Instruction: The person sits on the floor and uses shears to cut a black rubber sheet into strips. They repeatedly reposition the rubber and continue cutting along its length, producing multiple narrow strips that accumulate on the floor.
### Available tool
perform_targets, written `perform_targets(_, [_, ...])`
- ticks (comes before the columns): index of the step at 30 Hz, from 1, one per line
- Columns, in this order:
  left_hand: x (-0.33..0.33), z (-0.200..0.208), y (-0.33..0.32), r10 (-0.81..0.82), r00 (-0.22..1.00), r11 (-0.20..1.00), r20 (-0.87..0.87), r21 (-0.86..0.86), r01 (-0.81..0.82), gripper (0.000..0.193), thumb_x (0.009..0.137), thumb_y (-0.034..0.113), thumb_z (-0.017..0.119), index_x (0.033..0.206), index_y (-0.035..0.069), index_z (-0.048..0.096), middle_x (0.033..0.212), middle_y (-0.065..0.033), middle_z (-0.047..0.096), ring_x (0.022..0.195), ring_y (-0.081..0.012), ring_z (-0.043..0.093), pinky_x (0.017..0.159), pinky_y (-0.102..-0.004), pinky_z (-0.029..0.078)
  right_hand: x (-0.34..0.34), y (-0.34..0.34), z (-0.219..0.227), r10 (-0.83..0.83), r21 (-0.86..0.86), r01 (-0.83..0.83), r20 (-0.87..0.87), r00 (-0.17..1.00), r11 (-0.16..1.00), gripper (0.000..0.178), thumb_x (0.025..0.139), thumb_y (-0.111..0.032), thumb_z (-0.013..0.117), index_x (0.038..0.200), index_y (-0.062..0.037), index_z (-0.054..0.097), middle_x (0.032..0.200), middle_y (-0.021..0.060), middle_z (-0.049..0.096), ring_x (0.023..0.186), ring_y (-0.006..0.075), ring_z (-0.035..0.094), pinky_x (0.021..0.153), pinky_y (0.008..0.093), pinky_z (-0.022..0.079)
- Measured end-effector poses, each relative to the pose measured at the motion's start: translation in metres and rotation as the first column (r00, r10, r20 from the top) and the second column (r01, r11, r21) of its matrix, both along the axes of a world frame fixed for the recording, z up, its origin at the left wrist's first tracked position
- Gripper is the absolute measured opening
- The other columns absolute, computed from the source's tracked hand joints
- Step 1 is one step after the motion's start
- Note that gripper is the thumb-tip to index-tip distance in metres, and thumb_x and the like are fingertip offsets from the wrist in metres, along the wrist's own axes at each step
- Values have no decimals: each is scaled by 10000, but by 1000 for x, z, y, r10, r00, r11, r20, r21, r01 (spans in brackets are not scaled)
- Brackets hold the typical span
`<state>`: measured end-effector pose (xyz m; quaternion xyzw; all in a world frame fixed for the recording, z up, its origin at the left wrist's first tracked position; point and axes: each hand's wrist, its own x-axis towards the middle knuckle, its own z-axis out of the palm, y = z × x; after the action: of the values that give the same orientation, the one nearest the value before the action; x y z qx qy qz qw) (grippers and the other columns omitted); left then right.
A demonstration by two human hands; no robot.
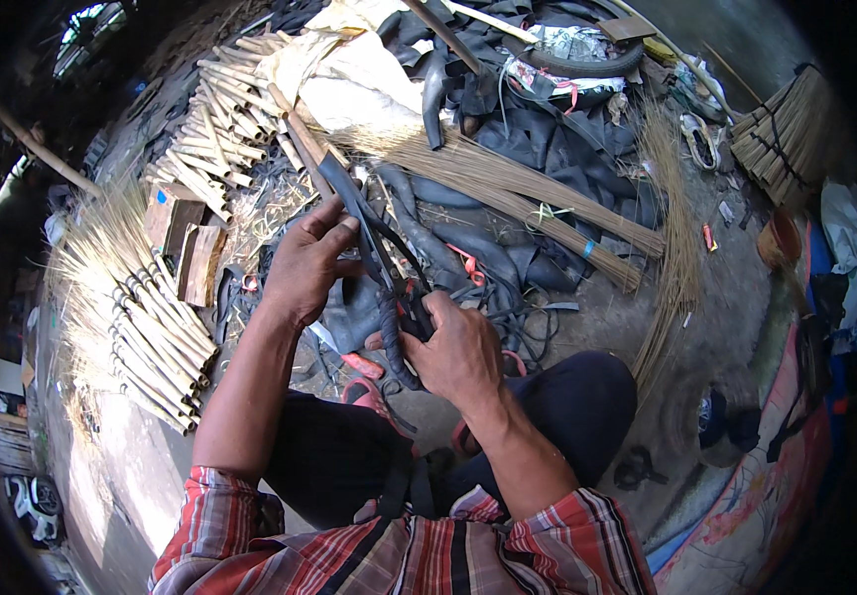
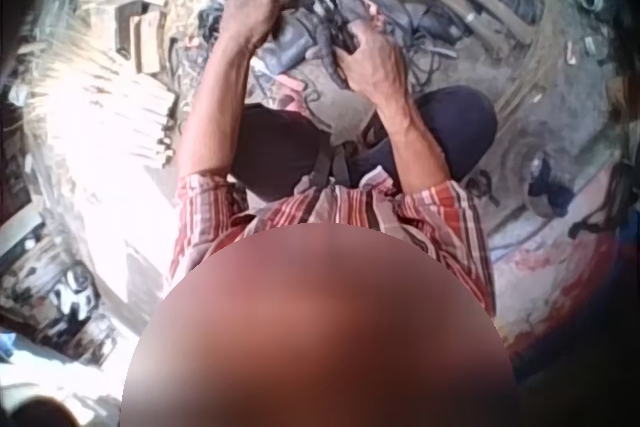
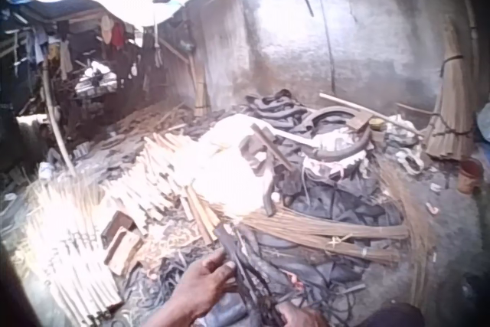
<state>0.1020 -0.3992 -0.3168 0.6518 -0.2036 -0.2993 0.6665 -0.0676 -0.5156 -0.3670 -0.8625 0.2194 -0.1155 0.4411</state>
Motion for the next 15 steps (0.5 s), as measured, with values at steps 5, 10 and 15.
perform_targets(5, [-5, -5, 1, -129, 991, 989, 38, 75, 126, 338, 1086, 117, 524, 1403, 33, 608, 1111, 4, 702, 932, -81, 653, 777, -272, 582, 7, -1, -7, 24, -304, 78, 318, 948, 950, 610, 723, -473, 943, 985, -8, 648, 711, 139, 705, 668, 332, 716, 635, 432, 518])
perform_targets(10, [-6, -10, -3, -201, 974, 974, 108, 128, 187, 320, 1093, 103, 499, 1379, 22, 616, 1061, 6, 692, 875, -77, 631, 767, -269, 584, 2, -4, -3, -22, -189, 49, 140, 990, 981, 621, 726, -499, 939, 976, -11, 647, 693, 147, 689, 650, 332, 706, 630, 432, 517])
perform_targets(15, [-2, -5, -4, -10, 1000, 1000, 25, -21, 10, 352, 1089, 108, 512, 1423, 20, 582, 1134, -18, 691, 922, -93, 653, 770, -294, 608, -3, 2, 7, -14, 1, 14, 8, 1000, 1000, 631, 718, -528, 939, 941, -20, 640, 686, 142, 681, 620, 313, 682, 613, 432, 511])
